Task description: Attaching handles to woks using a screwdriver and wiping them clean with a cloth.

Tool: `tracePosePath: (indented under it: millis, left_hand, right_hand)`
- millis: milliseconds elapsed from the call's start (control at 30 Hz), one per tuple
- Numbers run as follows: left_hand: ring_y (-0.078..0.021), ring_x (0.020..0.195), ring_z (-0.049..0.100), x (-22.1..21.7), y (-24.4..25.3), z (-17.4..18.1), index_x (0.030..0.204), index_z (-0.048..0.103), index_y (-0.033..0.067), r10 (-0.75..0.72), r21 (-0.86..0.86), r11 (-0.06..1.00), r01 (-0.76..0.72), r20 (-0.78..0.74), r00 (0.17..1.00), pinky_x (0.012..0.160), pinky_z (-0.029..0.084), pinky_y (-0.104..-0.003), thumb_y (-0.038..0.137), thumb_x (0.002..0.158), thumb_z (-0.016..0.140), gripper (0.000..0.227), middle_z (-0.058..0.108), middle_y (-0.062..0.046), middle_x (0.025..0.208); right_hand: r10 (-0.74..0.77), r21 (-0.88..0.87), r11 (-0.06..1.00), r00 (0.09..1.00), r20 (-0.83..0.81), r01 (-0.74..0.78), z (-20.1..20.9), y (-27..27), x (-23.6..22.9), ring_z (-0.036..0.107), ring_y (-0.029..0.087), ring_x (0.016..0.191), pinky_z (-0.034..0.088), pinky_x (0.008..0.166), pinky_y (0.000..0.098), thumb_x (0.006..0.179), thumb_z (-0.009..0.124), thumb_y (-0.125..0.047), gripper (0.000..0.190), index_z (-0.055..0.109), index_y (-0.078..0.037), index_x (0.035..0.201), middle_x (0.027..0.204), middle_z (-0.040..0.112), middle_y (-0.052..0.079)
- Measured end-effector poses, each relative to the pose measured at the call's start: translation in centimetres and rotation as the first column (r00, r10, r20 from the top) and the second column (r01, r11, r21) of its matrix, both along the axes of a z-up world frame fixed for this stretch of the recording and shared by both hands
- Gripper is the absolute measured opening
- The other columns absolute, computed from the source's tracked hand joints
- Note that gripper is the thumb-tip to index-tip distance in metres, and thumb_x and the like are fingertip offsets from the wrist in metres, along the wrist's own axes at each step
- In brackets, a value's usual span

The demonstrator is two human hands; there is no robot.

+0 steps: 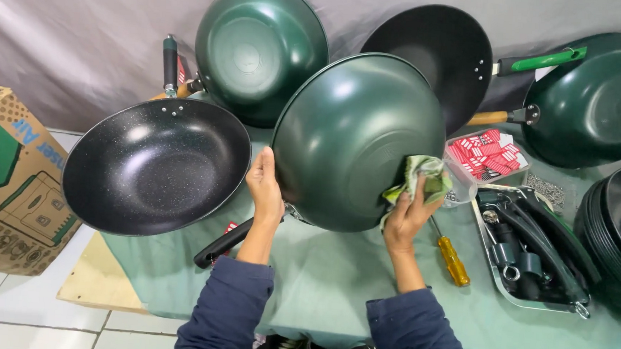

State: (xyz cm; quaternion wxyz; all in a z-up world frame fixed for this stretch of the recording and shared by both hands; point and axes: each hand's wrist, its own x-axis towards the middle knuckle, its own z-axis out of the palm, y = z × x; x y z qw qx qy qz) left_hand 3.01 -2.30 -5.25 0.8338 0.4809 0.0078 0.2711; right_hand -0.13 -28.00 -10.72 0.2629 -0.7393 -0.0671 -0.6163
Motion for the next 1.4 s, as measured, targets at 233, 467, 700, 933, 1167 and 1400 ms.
tracePosePath:
  millis: [233, 467, 700, 933, 1167, 1400]
  left_hand:
    - [-0.0080, 0.087, 0.067, 1.0, 0.5, -1.9, 0.101, 0.073, 0.0102, -0.005, 0.020, 1.000, 0.005, 0.010, 1.000, 0.086, 0.059, -0.032, 0.031, 0.110, 0.051, 0.032, 0.075, -0.005, 0.092]
    - [-0.0072, 0.084, 0.064, 0.2, 0.3, -0.7, 0.097, 0.072, 0.0100, -0.017, -0.003, 1.000, 0.017, 0.026, 1.000, 0.085, 0.059, -0.032, 0.030, 0.110, 0.051, 0.032, 0.073, -0.003, 0.089]
    - [-0.0050, 0.079, 0.058, 3.0, 0.6, -6.2, 0.087, 0.068, 0.0116, 0.027, 0.120, 0.992, -0.034, 0.063, 0.998, 0.081, 0.055, -0.028, 0.027, 0.111, 0.051, 0.034, 0.066, 0.001, 0.079]
    - [-0.0045, 0.072, 0.051, 2.2, 1.4, -4.6, 0.081, 0.064, 0.0118, 0.017, 0.163, 0.986, -0.039, 0.133, 0.991, 0.074, 0.052, -0.026, 0.024, 0.111, 0.051, 0.034, 0.057, 0.003, 0.071]
    - [-0.0052, 0.068, 0.051, 2.7, 2.8, -4.3, 0.082, 0.064, 0.0110, 0.002, 0.235, 0.971, -0.049, 0.195, 0.981, 0.068, 0.051, -0.025, 0.024, 0.111, 0.051, 0.035, 0.055, 0.003, 0.067]
    - [-0.0067, 0.075, 0.056, 0.8, 2.3, -1.4, 0.103, 0.070, 0.0074, -0.010, 0.216, 0.976, -0.035, 0.203, 0.979, 0.073, 0.054, -0.027, 0.025, 0.111, 0.049, 0.029, 0.063, -0.002, 0.077]
  right_hand:
    - [0.136, 0.250, 0.965, 0.970, -0.202, -0.083, -2.3, 1.0, 0.3, 0.027, 0.054, 0.146, 0.014, 0.121, 0.0669, 0.116, 0.039, -0.036, 0.057, 0.032, -0.004, 0.163, 0.160, 0.029, 0.034]
    - [0.079, -0.343, 0.937, 0.997, 0.016, -0.069, -1.8, 2.9, -0.4, 0.038, 0.054, 0.146, 0.016, 0.120, 0.0690, 0.106, 0.037, -0.056, 0.056, 0.076, -0.015, 0.114, 0.151, 0.046, 0.031]
    - [0.077, 0.197, 0.979, 0.992, -0.097, -0.056, -3.8, -2.8, 1.9, 0.033, 0.042, 0.149, 0.021, 0.123, 0.0551, 0.113, 0.051, -0.025, 0.041, 0.058, -0.011, 0.151, 0.161, 0.032, 0.028]
    - [0.196, 0.474, 0.859, 0.980, 0.044, -0.193, -2.6, -4.2, 1.6, 0.050, 0.032, 0.126, 0.045, 0.112, 0.0459, 0.112, 0.059, -0.011, 0.042, 0.041, -0.005, 0.149, 0.140, 0.042, 0.020]
    - [0.105, 0.402, 0.907, 0.992, 0.069, -0.124, -1.0, -4.2, 0.2, 0.038, 0.031, 0.143, 0.035, 0.119, 0.0528, 0.117, 0.049, -0.014, 0.026, 0.054, 0.001, 0.138, 0.158, 0.026, 0.022]
    - [0.034, 0.002, 0.999, 0.993, 0.114, -0.035, 1.2, -1.9, -1.4, 0.026, 0.049, 0.151, 0.030, 0.121, 0.0570, 0.112, 0.046, -0.031, 0.052, 0.067, 0.010, 0.139, 0.163, 0.019, 0.033]
